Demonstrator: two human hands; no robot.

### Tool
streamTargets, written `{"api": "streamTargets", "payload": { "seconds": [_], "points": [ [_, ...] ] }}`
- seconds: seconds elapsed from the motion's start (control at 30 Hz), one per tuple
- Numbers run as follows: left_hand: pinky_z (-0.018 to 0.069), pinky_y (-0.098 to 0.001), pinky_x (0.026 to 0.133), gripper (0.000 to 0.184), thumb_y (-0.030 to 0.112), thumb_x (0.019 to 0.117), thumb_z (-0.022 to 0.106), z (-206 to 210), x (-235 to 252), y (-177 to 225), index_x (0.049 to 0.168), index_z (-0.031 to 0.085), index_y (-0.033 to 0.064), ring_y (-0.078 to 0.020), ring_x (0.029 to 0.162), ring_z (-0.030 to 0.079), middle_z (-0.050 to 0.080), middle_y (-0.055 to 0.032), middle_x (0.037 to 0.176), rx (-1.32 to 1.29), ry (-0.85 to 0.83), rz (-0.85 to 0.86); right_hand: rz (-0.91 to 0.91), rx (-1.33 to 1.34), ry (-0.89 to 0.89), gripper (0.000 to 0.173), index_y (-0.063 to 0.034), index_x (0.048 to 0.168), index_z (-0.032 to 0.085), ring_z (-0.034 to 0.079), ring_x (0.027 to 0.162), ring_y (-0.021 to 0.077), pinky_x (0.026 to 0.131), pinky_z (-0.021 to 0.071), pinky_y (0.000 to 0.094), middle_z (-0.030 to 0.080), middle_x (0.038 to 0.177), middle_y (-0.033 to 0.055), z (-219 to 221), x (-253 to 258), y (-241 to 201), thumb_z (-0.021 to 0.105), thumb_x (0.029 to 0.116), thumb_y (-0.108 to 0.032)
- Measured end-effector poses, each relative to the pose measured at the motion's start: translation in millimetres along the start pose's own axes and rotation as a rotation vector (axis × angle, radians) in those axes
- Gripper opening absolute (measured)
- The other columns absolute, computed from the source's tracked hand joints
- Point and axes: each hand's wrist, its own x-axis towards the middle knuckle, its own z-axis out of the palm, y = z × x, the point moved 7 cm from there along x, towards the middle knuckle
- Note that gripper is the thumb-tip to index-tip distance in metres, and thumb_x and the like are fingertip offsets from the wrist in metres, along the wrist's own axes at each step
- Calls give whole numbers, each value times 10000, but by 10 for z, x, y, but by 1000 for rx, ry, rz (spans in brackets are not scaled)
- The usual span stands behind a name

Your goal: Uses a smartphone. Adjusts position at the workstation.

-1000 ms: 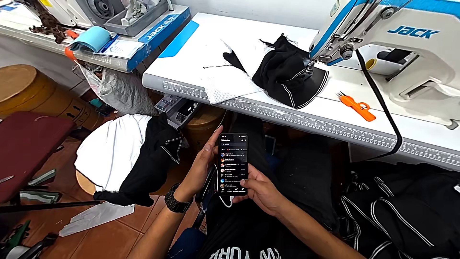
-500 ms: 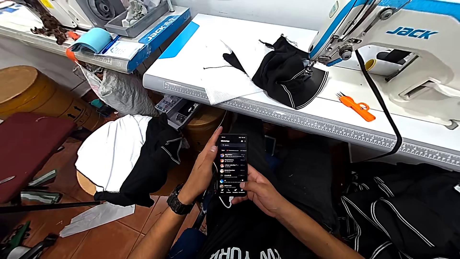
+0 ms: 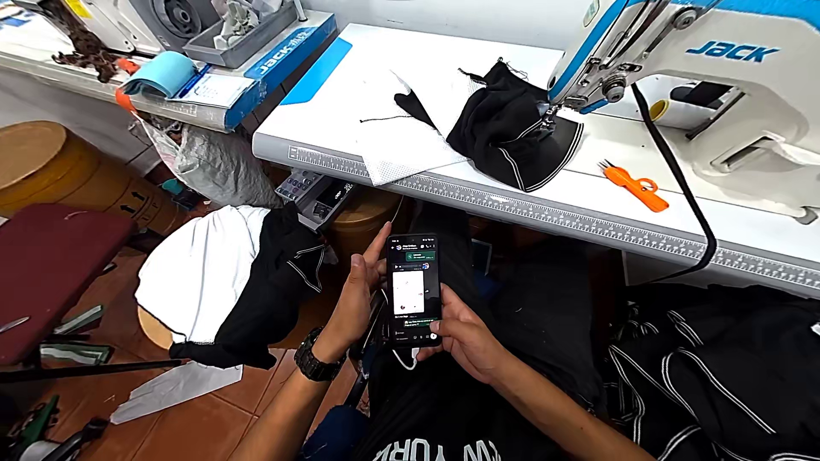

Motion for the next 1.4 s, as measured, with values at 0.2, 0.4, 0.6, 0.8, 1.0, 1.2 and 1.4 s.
{"api": "streamTargets", "payload": {
  "seconds": [0.2, 0.4, 0.6, 0.8, 1.0, 1.2, 1.4],
  "points": [
    [561, -395, 976, 836, 701, 1010, 46, 12, -14, -42, 1647, 221, 189, -217, 1138, 685, 662, -109, 1352, -47, -34, -42, -45, -29, 38, 652, -167, 1498, 340, 723, 1005, 335, 749, 637, 447, 644, 1266, 216, -17, 4, -38, 543, 914, 38],
    [582, -372, 918, 860, 702, 1015, 81, 5, -25, -66, 1600, 352, 134, -220, 1063, 710, 696, -116, 1291, -10, -26, -45, -101, -101, 89, 771, -183, 1505, 335, 736, 901, 286, 653, 631, 361, 676, 1206, 195, -32, -13, -72, 663, 863, 89],
    [582, -398, 934, 854, 714, 1012, 117, 19, -42, -69, 1618, 317, 147, -247, 1083, 711, 703, -136, 1271, -24, -41, -55, -96, -127, 112, 707, -185, 1498, 358, 742, 875, 276, 608, 621, 336, 692, 1168, 199, -43, -5, -92, 647, 900, 57],
    [571, -402, 965, 836, 706, 1019, 152, 17, -38, -59, 1612, 328, 144, -248, 1110, 703, 693, -137, 1292, -29, -37, -50, -102, -111, 74, 751, -188, 1501, 347, 735, 883, 278, 638, 628, 351, 674, 1201, 193, -19, -4, -111, 671, 869, 59],
    [590, -429, 945, 584, 154, 1038, 424, 105, -39, -99, 1611, 311, 176, -274, 1129, 686, 649, -149, 1335, -96, -93, -115, -79, -48, 85, 699, -205, 1497, 335, 737, 960, 326, 635, 643, 409, 664, 1227, 200, -43, 13, -131, 597, 903, 54],
    [598, -386, 928, 828, 29, 940, 489, 167, -35, -128, 1659, 139, 243, -246, 1088, 703, 664, -133, 1303, -99, -162, -120, -144, -96, 98, 693, -211, 1520, 333, 733, 970, 315, 651, 640, 402, 663, 1240, 192, -50, 16, -189, 542, 923, 73],
    [576, -431, 957, 897, 36, 917, 500, 221, -36, -162, 1659, 83, 320, -274, 1149, 670, 588, -159, 1403, -282, -178, -120, -191, -92, 83, 705, -206, 1519, 342, 730, 985, 324, 677, 645, 424, 657, 1253, 194, -45, 23, -214, 534, 911, 92]
  ]
}}
